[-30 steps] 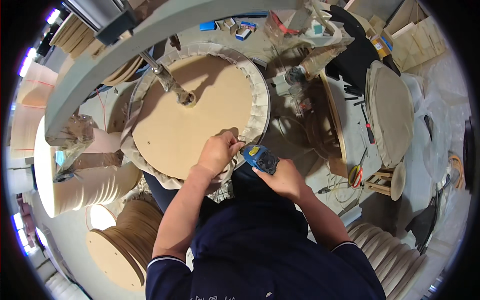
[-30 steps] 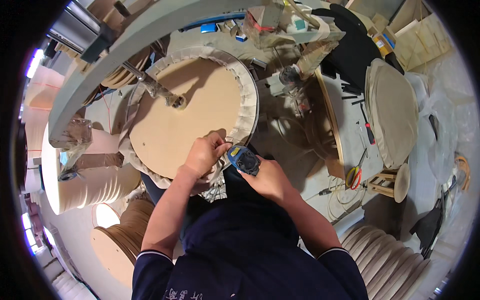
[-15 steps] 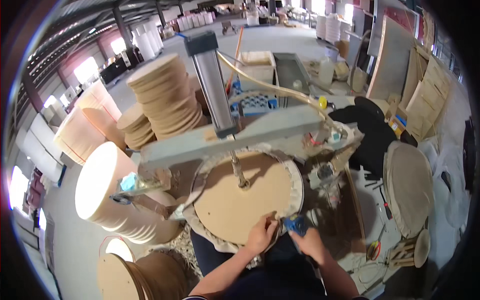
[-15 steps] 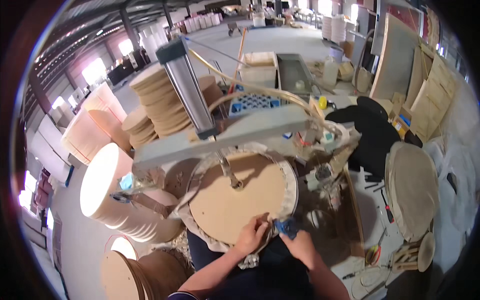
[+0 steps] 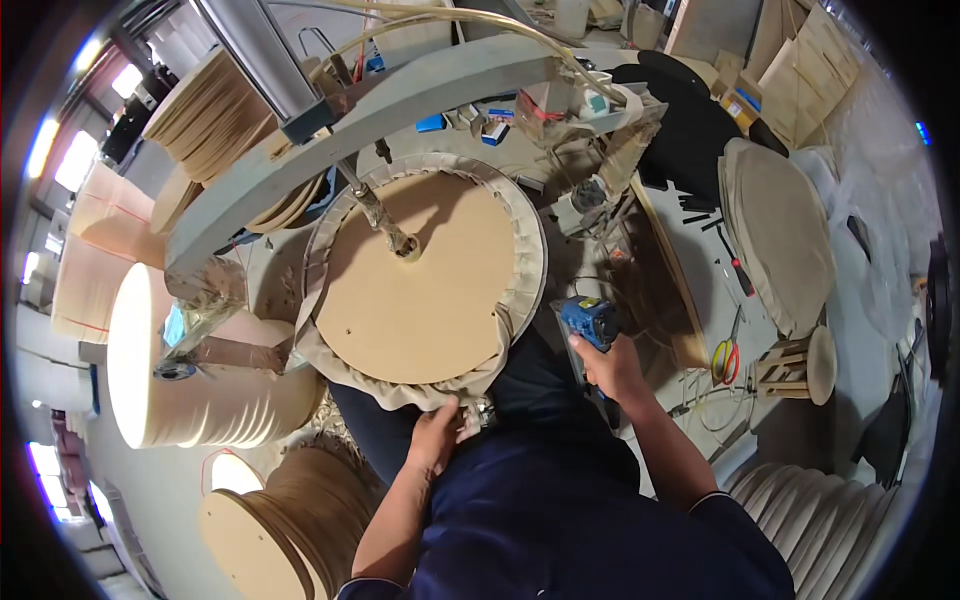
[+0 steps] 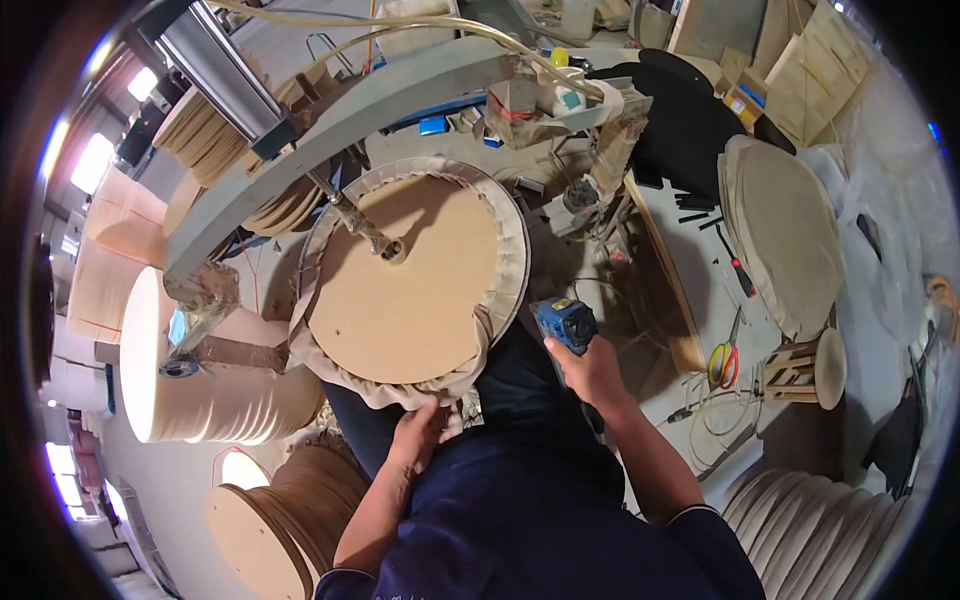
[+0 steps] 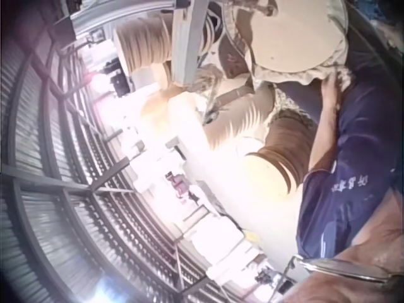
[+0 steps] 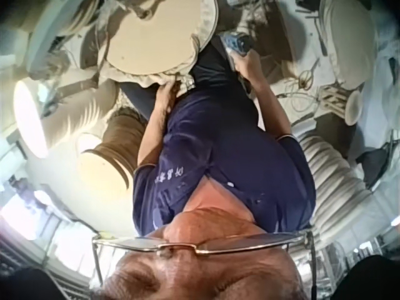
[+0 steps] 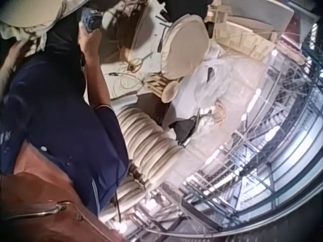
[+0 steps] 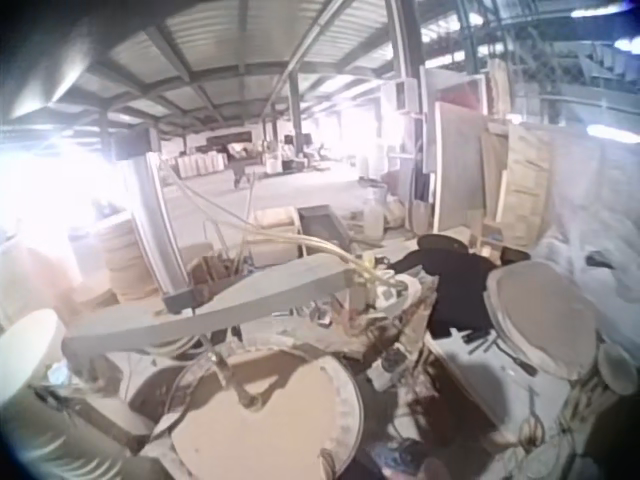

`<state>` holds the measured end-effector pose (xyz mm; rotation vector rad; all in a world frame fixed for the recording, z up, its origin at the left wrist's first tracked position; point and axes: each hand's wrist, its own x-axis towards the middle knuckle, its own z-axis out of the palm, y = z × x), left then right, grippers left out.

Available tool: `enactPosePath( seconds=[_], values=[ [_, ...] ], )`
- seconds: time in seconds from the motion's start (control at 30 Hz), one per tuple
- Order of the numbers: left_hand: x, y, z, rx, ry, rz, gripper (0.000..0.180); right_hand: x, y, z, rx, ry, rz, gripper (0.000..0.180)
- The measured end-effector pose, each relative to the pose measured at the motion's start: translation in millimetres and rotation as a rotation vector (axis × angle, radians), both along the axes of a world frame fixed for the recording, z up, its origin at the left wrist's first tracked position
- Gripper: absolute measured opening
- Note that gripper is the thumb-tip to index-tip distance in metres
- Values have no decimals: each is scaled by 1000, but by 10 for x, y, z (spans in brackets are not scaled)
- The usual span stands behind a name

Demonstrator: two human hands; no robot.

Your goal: Attaching fabric to a circular wooden board using a pneumatic stapler and trimming excess with scissors.

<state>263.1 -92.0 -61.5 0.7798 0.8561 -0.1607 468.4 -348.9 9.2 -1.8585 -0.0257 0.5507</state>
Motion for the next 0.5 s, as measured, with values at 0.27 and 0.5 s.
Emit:
enactPosePath(
  seconds=[0.27,0.5],
  values=[
    [154,-12,-23,-247,-204,254,42,-180,-133,-25,-26,48,34,21],
    [207,212,280,-328,-264,454,34,-182,-135,1,24,56,-9,21]
  ],
)
